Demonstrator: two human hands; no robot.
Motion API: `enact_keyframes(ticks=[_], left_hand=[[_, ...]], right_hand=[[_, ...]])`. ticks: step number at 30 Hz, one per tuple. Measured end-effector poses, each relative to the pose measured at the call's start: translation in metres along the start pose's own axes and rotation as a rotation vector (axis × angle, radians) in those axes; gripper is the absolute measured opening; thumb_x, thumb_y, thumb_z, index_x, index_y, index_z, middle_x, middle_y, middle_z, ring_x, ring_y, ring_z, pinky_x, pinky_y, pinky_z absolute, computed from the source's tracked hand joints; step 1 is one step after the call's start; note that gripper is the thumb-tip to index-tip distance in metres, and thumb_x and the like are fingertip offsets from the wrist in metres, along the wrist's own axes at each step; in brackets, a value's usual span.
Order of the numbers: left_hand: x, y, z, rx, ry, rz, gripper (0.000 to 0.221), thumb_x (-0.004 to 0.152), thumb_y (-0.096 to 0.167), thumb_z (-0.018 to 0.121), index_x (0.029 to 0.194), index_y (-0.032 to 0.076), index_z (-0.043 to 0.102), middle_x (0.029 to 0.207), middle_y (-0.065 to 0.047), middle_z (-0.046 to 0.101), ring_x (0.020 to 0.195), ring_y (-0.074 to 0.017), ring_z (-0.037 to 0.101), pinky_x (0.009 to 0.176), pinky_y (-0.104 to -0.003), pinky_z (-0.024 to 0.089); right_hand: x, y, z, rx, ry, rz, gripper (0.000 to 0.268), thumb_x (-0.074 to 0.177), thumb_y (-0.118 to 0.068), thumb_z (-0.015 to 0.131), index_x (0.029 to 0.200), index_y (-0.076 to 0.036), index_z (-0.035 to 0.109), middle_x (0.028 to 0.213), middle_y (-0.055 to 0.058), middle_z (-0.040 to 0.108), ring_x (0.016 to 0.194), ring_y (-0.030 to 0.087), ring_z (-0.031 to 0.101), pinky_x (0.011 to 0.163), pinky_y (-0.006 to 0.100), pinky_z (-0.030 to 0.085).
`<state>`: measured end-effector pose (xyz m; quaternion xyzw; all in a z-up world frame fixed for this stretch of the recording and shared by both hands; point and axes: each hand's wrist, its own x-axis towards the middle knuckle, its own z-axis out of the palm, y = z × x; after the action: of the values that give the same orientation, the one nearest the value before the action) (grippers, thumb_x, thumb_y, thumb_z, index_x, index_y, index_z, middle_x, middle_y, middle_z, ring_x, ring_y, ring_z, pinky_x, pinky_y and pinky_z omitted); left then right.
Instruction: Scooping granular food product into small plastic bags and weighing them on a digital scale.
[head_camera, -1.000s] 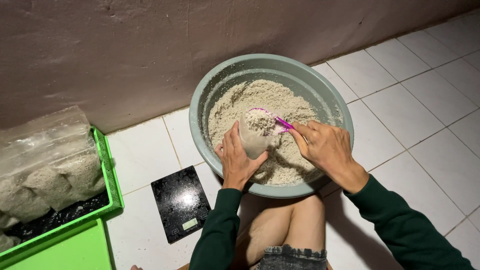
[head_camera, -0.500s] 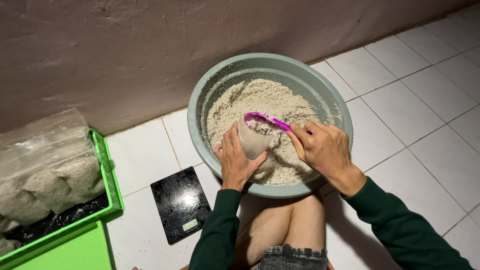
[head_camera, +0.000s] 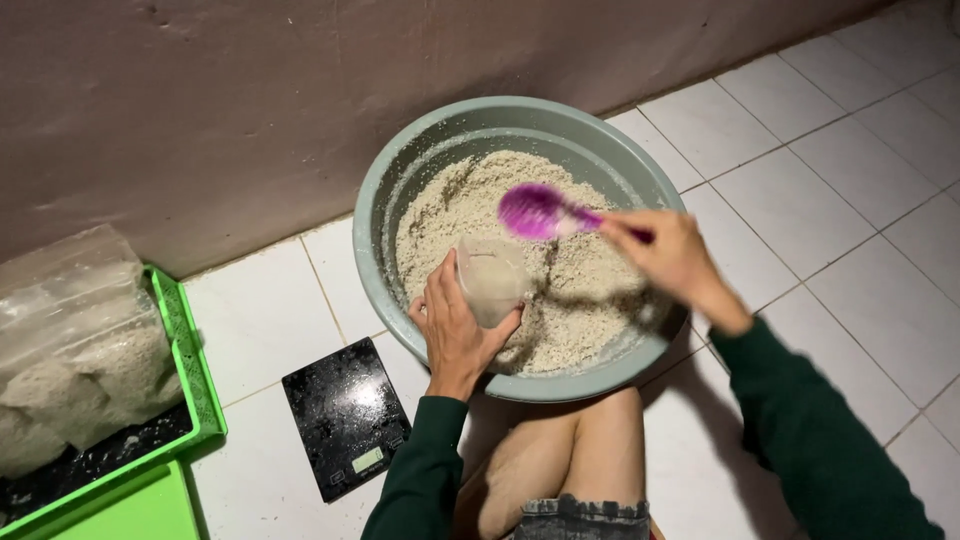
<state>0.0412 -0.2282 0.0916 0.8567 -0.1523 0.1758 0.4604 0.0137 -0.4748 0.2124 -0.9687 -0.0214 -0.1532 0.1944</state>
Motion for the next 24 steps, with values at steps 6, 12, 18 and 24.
enact_keyframes(ticks=[6,12,18,24], left_hand=[[-0.001,-0.002,-0.001,0.007,-0.016,-0.009,0.114,0.059,0.042,0.090,0.150,0.006,0.030,0.128,-0.014,0.047,0.115,-0.0313,0.053,0.096,-0.054,0.029],[-0.002,0.004,-0.005,-0.027,-0.034,-0.025,0.112,0.061,0.041,0.090,0.149,0.004,0.031,0.127,-0.017,0.048,0.113,-0.0328,0.054,0.096,-0.054,0.028],[-0.001,-0.001,-0.001,-0.017,-0.027,-0.003,0.112,0.061,0.045,0.089,0.148,0.005,0.032,0.129,-0.014,0.047,0.114,-0.0319,0.054,0.097,-0.053,0.028],[0.001,0.005,-0.007,-0.050,-0.063,-0.003,0.112,0.062,0.040,0.089,0.149,0.003,0.029,0.128,-0.018,0.047,0.114,-0.0336,0.053,0.098,-0.056,0.028]], right_hand=[[0.052,0.137,0.058,-0.710,-0.080,0.135,0.022,0.093,-0.031,0.057,0.100,-0.025,0.078,0.082,0.009,0.073,0.083,0.032,0.070,0.083,0.046,0.048],[0.056,0.180,0.132,-1.031,-0.152,0.036,0.029,0.092,-0.024,0.049,0.080,-0.021,0.076,0.072,0.004,0.072,0.073,0.022,0.068,0.090,0.046,0.034],[0.048,0.189,0.152,-0.919,-0.377,-0.002,0.029,0.083,-0.035,0.053,0.073,-0.020,0.076,0.072,0.008,0.074,0.074,0.026,0.072,0.083,0.044,0.042],[0.018,0.158,0.108,-0.723,-0.572,0.070,0.040,0.080,-0.050,0.053,0.082,-0.020,0.080,0.084,0.014,0.077,0.088,0.034,0.074,0.077,0.042,0.055]])
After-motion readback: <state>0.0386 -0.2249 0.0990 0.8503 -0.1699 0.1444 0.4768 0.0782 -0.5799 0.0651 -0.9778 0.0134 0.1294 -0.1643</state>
